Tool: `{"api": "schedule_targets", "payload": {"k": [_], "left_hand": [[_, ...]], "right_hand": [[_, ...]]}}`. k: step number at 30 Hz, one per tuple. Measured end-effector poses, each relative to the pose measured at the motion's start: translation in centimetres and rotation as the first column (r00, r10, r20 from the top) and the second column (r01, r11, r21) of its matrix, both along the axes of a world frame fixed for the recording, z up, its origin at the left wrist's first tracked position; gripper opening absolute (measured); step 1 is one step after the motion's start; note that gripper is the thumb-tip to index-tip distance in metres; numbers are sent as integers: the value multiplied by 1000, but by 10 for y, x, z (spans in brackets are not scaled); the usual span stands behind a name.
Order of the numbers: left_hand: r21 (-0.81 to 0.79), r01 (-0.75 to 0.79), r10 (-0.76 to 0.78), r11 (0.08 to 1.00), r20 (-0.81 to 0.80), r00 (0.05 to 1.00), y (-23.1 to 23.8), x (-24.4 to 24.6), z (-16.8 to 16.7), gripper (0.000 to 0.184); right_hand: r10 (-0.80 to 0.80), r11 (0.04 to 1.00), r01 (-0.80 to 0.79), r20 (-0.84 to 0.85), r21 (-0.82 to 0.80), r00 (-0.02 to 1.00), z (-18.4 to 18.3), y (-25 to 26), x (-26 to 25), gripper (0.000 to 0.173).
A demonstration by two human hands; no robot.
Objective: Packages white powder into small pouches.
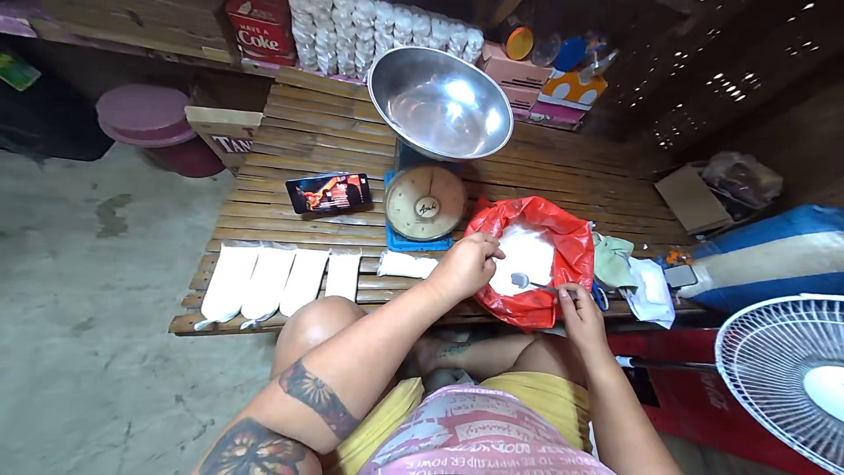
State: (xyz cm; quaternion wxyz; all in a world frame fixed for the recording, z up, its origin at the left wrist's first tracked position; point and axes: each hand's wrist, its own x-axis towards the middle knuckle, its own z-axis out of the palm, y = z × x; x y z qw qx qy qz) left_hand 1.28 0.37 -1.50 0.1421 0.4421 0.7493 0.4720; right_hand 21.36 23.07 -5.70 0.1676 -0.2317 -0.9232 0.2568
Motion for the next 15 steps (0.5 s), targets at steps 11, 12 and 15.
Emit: {"api": "schedule_targets", "payload": {"k": [11,12,15], "left_hand": [[-20,-31,32,999,40,999,1,-1,-1,28],[-20,-20,21,1000,39,999,1,-1,-2,27],[-8,8,-8,1000,11,1000,1,-1,-4,26]], "right_hand": [[-15,1000,15,-9,3,1000,-1,2,2,34],[-16,1000,16,-7,1,1000,-2,3,2,35],[-33,999,33,21,-13,999,-4,4,2,38]]}}
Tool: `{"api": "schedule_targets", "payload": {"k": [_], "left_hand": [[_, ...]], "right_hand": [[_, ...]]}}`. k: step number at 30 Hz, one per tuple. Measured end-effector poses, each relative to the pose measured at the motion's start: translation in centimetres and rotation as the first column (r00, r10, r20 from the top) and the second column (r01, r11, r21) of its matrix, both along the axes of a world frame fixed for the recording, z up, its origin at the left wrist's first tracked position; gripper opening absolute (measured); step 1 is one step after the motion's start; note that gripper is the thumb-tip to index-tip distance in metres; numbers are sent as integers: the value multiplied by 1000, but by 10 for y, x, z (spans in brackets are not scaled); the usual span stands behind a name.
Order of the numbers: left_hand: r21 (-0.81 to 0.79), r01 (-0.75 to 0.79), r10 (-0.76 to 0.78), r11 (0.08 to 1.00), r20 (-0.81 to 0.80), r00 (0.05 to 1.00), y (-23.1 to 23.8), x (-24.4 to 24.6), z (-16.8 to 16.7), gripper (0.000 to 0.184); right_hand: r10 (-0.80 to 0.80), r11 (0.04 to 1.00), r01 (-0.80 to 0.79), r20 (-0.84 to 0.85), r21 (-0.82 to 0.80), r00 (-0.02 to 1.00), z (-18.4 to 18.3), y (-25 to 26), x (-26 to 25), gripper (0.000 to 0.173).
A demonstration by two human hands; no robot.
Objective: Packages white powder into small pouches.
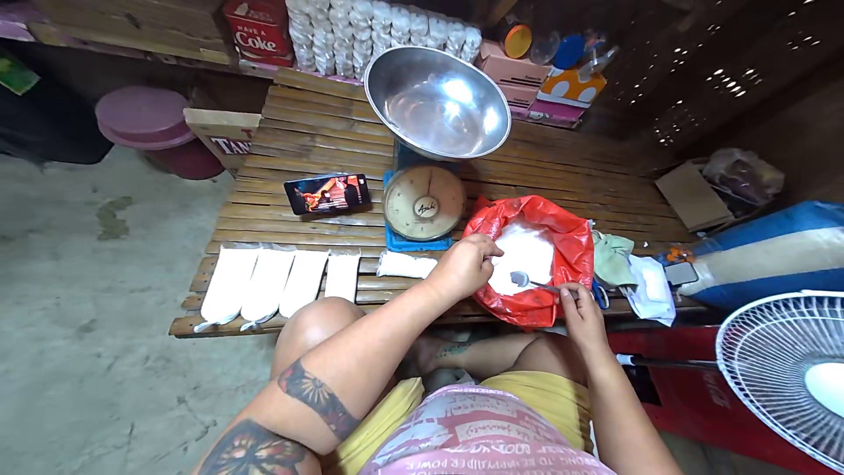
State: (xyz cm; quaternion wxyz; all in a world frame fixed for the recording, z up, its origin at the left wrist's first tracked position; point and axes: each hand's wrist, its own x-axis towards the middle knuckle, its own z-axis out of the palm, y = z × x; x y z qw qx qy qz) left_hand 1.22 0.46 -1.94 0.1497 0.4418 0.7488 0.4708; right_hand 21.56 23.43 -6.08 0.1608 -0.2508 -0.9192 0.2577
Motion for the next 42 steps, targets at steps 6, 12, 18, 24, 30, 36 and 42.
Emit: {"api": "schedule_targets", "payload": {"k": [6,12,18,24,30,36,42], "left_hand": [[-33,28,-28,999,-16,999,0,0,1,21],[-50,11,-11,999,-4,1000,0,1,4,26],[-32,35,-35,999,-4,999,1,3,3,29],[-32,41,-41,999,4,999,2,2,3,28],[-55,71,-70,996,24,997,0,2,6,29],[-84,61,-68,995,-83,994,2,4,4,21],[-264,13,-96,964,-304,948,5,17,-3,24]], "right_hand": [[-30,998,28,44,50,999,1,3,1,33],[-64,971,68,-24,231,998,27,3,-5,41],[145,989,-144,-72,21,987,48,-21,-47,34],[244,968,-240,53,-74,968,51,-49,-95,38],[277,959,-281,68,47,958,50,-57,-110,18],[275,957,-277,33,81,961,51,-54,-109,19],[285,952,-288,43,107,958,51,-63,-107,19]]}}
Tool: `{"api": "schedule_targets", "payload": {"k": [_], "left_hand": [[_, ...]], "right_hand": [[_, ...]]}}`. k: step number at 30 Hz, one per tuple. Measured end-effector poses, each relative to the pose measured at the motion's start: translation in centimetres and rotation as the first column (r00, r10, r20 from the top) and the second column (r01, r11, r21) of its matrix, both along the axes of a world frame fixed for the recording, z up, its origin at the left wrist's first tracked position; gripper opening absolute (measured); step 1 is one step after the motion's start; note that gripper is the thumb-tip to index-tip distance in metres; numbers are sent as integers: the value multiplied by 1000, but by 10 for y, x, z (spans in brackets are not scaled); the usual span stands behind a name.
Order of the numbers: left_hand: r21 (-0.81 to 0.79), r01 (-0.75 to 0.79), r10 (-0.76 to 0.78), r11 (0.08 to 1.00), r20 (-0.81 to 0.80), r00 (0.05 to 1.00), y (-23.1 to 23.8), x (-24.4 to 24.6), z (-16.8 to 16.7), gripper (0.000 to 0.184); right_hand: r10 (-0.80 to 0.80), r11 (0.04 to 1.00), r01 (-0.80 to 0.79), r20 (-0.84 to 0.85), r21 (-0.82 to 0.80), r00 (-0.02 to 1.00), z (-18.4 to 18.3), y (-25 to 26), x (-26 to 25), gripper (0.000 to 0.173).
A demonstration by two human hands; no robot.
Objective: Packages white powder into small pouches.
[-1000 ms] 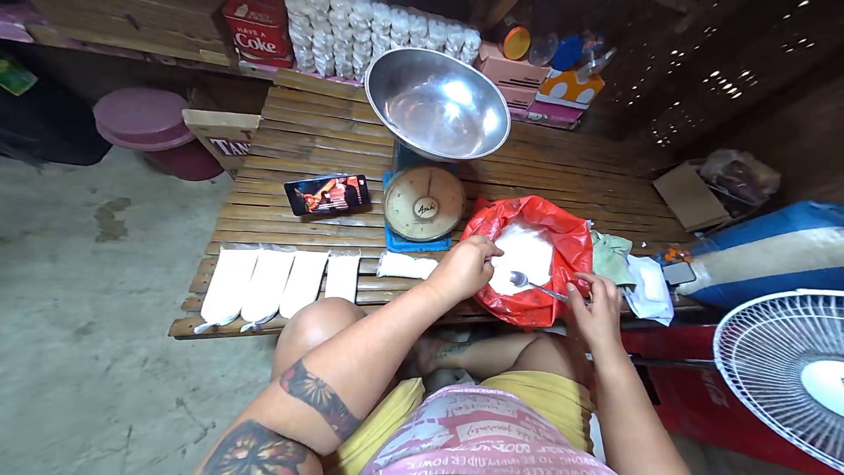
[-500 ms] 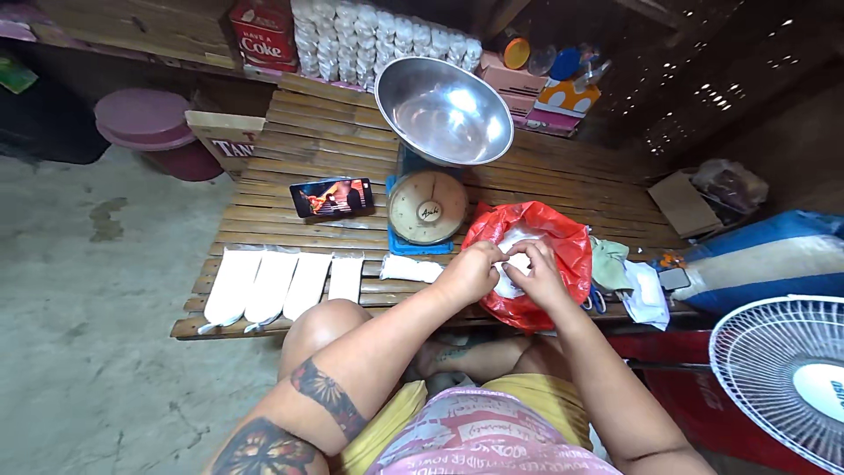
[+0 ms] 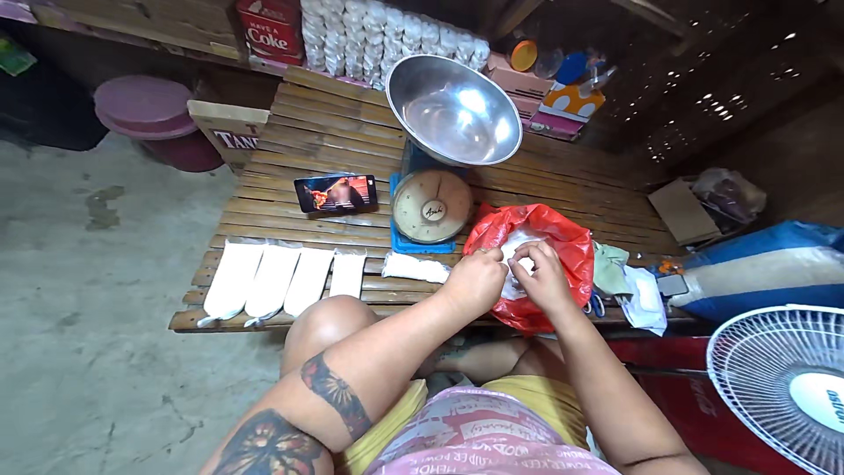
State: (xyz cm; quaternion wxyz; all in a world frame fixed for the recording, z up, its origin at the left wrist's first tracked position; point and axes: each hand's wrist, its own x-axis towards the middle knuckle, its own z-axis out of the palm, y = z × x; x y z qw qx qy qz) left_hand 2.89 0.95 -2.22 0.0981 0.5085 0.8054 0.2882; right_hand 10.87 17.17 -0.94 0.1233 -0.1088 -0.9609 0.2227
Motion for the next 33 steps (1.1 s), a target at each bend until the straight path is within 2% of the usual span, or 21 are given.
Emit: {"api": "schedule_targets", "payload": {"k": [2,6,12,18,24,29,33], "left_hand": [[-44,-7,7,999,-4,1000,-1,1,5,28],[36,-45,44,998,21,999,0,-2,3,30],[30,-75,72,997,101,992,0,-6,7,27],[2,-74,72,997,148,986,-1,-5,10,31],[19,-77,74,997,117,990,-2,-6,9,30],[-8,-76,76,997,121,990,0,-2,11,31],[-4,-84,84,996,125,989,1,-3,8,24]], "right_hand": [[8,1000,-8,-8,12,1000,0,-3,1,19],[20,1000,-20,-27,9,999,-3,-5,3,19],[-27,984,38,69,-172,997,-7,-11,10,28],[-55,905,117,161,-409,985,-9,-21,12,44],[-53,914,138,226,-381,973,-14,-27,9,59],[-4,893,101,216,-438,976,-11,-30,11,63],[1,876,94,196,-473,981,-8,-30,14,62]]}}
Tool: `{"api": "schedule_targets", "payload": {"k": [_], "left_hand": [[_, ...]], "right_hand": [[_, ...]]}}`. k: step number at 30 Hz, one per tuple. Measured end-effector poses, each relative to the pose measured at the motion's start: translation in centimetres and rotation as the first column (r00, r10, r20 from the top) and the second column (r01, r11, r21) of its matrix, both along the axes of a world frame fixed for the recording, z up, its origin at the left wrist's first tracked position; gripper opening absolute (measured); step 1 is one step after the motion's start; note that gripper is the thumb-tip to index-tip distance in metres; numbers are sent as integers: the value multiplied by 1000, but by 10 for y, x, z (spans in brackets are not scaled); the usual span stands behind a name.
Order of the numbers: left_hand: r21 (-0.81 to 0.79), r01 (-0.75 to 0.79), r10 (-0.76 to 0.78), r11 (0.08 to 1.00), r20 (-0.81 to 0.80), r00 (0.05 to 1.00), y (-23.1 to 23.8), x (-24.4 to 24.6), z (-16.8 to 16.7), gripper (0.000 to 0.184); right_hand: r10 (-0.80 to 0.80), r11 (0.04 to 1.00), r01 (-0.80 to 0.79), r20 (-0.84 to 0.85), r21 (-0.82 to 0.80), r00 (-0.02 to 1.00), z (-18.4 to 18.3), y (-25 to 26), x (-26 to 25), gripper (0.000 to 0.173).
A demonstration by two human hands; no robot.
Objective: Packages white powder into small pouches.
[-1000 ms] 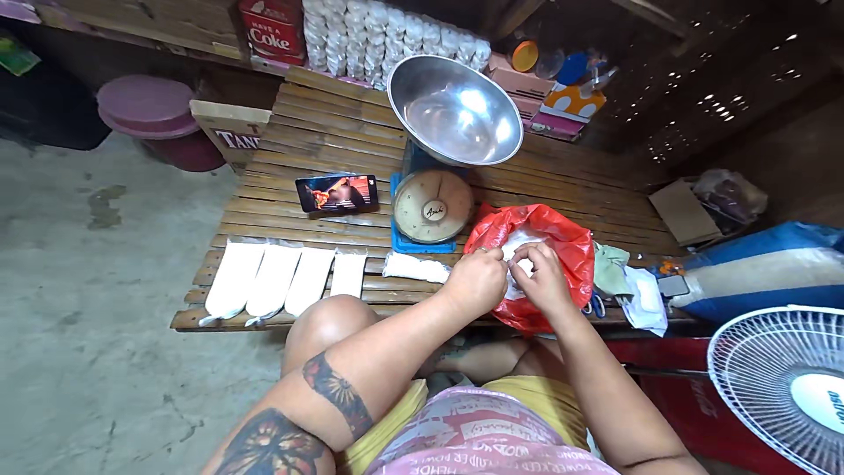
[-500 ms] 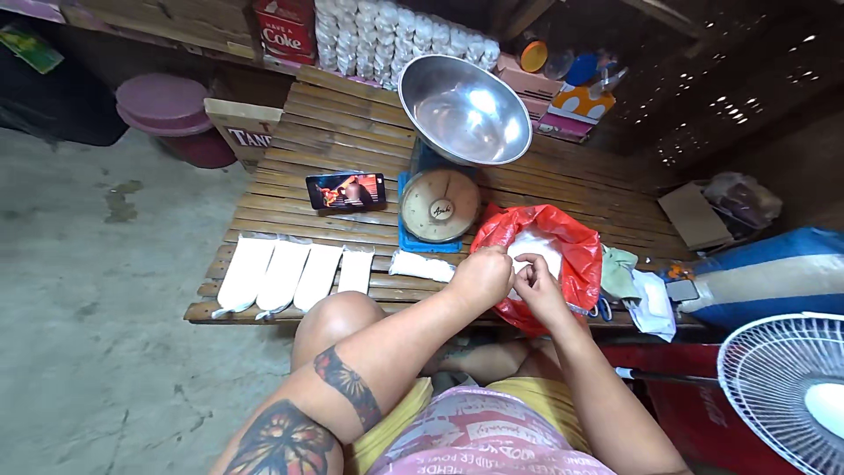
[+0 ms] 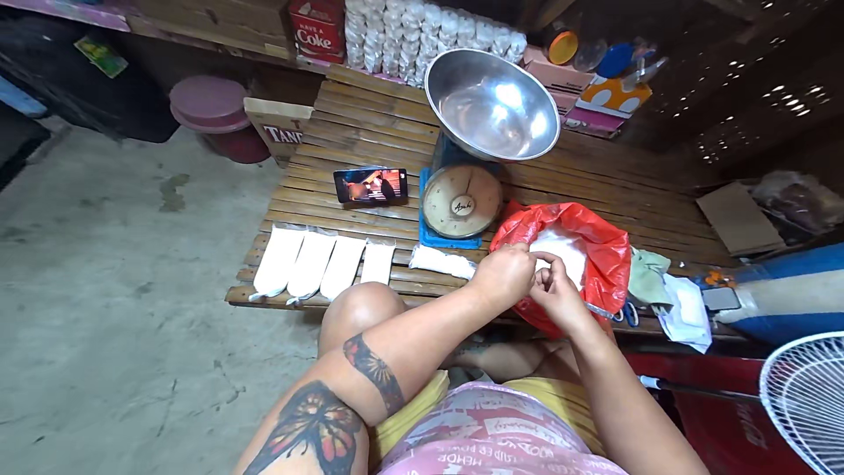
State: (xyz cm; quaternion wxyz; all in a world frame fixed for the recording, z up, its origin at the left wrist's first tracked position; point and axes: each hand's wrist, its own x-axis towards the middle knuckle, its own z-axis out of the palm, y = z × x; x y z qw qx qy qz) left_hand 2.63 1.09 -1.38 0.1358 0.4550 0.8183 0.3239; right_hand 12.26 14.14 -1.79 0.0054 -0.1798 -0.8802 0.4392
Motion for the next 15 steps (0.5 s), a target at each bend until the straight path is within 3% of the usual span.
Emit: {"api": "schedule_targets", "payload": {"k": [7,11,13,14,15], "left_hand": [[-4,34,-34,999,7,999,1,2,-2,23],[55,61,-64,997,54,997,0,-1,-3,23],[80,62,-68,995,79,995,0,-4,-4,23],[97,61,-69,993,89,994,0,-4,-6,23],[113,60,-71,992,95,993,-1,-4,-7,23]], "right_hand": [[-95,994,95,0,55,995,-2,16,-1,65],[-93,986,117,-196,117,976,10,14,11,72],[30,1000,-25,-382,16,924,41,-4,25,66],[117,970,-199,-453,-138,884,61,-17,35,53],[185,858,-379,-480,-347,858,81,-33,46,45]]}}
